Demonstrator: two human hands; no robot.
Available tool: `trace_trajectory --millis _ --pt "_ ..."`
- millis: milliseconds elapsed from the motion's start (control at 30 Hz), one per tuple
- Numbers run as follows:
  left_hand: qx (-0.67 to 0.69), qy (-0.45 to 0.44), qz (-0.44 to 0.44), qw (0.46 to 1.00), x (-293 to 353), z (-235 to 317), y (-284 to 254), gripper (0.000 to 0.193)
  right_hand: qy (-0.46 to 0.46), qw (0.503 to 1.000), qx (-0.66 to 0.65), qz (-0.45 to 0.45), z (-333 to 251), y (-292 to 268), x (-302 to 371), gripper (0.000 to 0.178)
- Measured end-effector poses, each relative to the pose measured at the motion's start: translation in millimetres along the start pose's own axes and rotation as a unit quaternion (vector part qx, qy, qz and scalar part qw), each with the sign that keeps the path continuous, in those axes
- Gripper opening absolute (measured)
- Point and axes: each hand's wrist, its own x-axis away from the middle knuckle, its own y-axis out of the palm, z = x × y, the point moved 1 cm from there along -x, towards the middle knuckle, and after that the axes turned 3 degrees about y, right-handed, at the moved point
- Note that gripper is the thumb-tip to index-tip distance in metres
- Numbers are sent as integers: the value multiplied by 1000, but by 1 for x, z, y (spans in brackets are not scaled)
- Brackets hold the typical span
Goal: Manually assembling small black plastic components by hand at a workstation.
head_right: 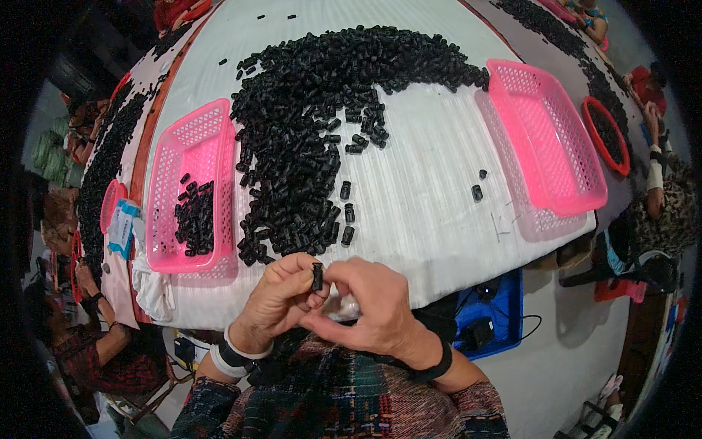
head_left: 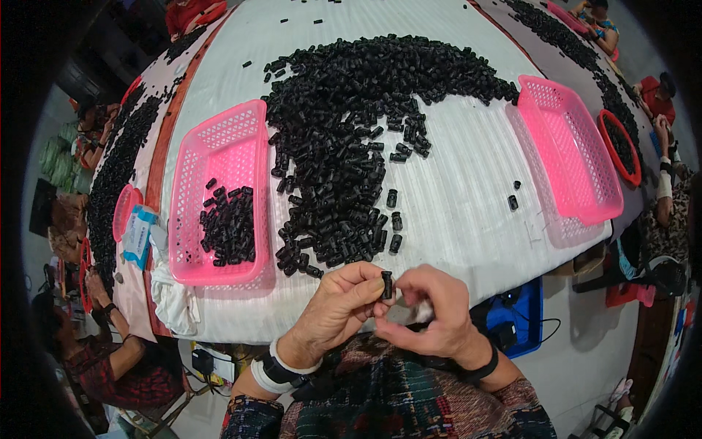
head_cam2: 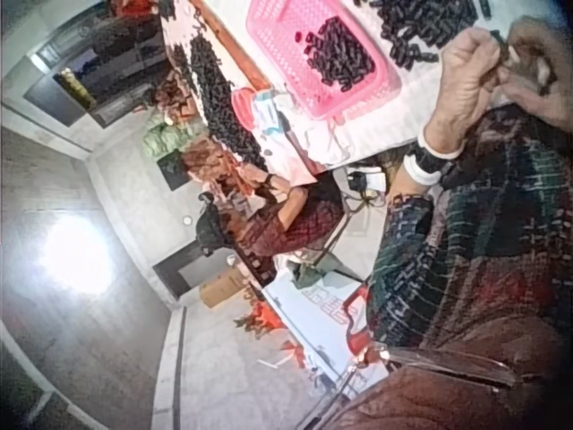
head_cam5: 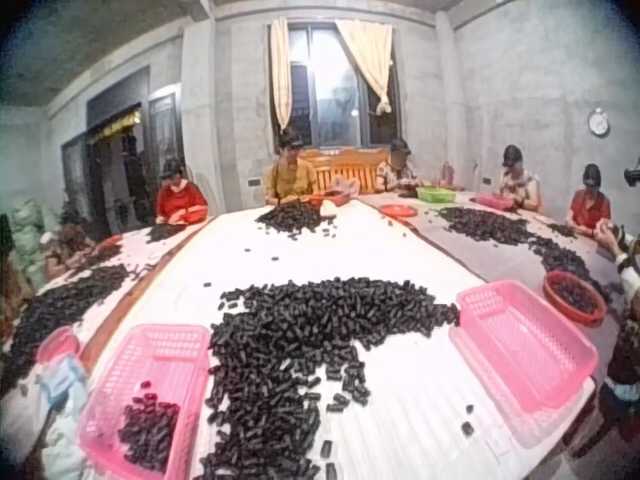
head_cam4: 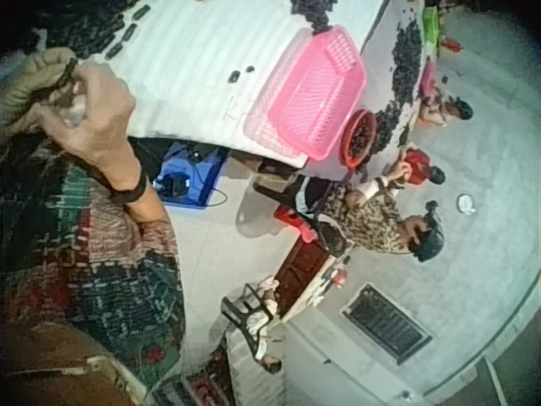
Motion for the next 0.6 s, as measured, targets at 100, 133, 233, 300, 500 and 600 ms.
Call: trace_trajectory --millis 100,133,233,300,500,600 --pt "1 -19 -55 998 2 5 2 11 40 991 -127 -33 11 -6 -2 15" --pt "-1 -24 -55 998 3 5 1 11 43 990 -128 -28 14 -6 -2 15" --pt "-5 -28 -64 998 2 4 3 11 68 995 -58 -45 18 -5 -1 23" --pt "-37 -31 -50 998 3 4 4 14 63 997 -37 -39 19 -6 -2 24" --pt "-10 -33 -79 996 2 3 1 12 35 999 13 -28 22 -2 -3 26" --pt "-39 -30 -62 997 3 3 0 18 26 999 29 -26 23 -1 -4 25"
